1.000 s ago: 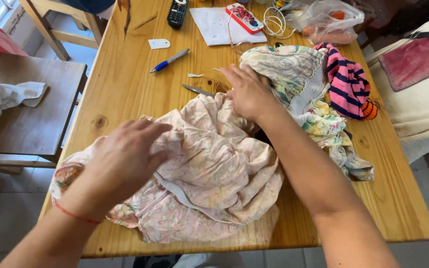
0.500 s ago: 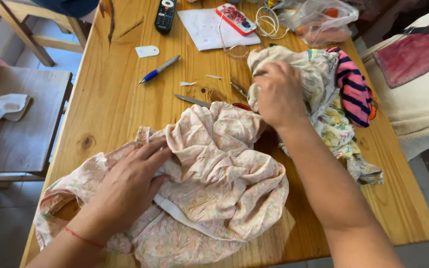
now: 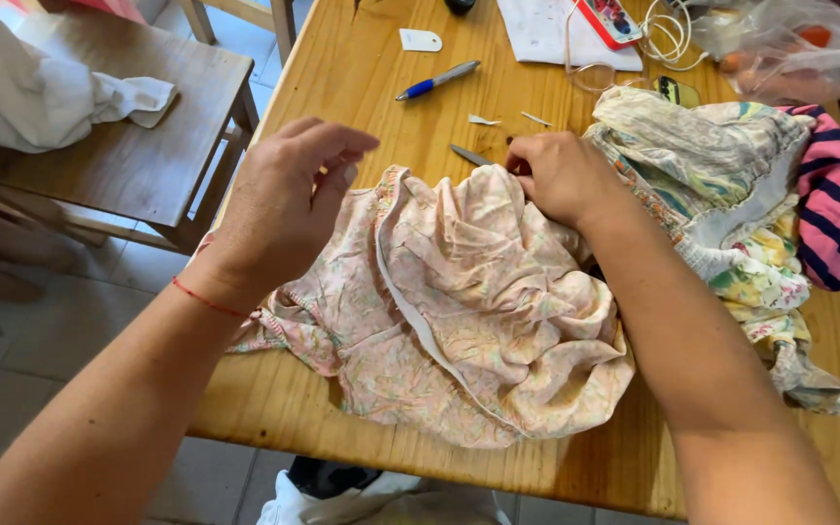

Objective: Using a small tool to carefully remove a tag or loose threads from a floral garment on a wooden table

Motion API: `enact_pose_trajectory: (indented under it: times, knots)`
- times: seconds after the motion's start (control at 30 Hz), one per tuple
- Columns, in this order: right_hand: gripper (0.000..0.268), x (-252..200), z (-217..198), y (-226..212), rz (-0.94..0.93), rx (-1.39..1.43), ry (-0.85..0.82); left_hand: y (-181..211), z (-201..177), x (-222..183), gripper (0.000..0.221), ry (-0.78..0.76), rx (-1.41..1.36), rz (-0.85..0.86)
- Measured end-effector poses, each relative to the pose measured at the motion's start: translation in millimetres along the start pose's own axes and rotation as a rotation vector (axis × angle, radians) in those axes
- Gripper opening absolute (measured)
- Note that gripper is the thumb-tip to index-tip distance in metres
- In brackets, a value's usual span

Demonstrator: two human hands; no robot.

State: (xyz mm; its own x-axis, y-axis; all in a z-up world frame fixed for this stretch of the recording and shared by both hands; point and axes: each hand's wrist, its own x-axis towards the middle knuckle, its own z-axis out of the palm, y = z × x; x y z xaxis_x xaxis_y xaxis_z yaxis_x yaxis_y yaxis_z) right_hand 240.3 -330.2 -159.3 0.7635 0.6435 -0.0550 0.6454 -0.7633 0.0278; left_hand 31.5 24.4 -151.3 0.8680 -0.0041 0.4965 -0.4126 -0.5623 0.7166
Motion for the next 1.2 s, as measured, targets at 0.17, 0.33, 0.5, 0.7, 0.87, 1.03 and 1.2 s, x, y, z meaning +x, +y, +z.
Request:
enact_pose_trajectory:
  times: [0.17, 0.33, 0.5, 0.7, 0.87, 1.03, 1.2]
  knots:
    - [0.03, 37.3, 33.1, 21.1, 0.08, -0.012, -0.115, 27.9, 1.9, -28.4, 0.025, -0.364, 0.18, 0.168]
    - [0.011, 11.8, -50.7, -8.2, 0.455, 0.41, -0.122, 38.7, 26.3, -43.7, 0.006, -0.521, 0.178, 0.44]
    - [0.014, -25.6, -83.5, 34.4, 0.304, 1.01, 0.326, 35.2, 47.6, -42.6, 0.014, -0.567, 0.331, 0.48]
    - [0.028, -152.9, -141.3, -67.5, 0.278, 1.004, 0.478, 32.8, 47.4, -11.0, 0.01, -0.497, 0.004, -0.088]
    - [0.019, -199.6, -72.9, -107.0, 0.335, 0.562, -0.373, 2.1, 50.2, 4.6, 0.02, -0.375, 0.17, -0.041]
    - [0.009, -220.8, -10.0, -56.1, 0.222, 0.452, -0.248, -27.3, 42.8, 5.2, 0.019, -0.36, 0.371, 0.056]
    - [0.01, -220.3, 5.3, -21.9, 0.167, 1.147, -0.224, 70.4, 38.4, 13.3, 0.03, -0.529, 0.567, -0.007]
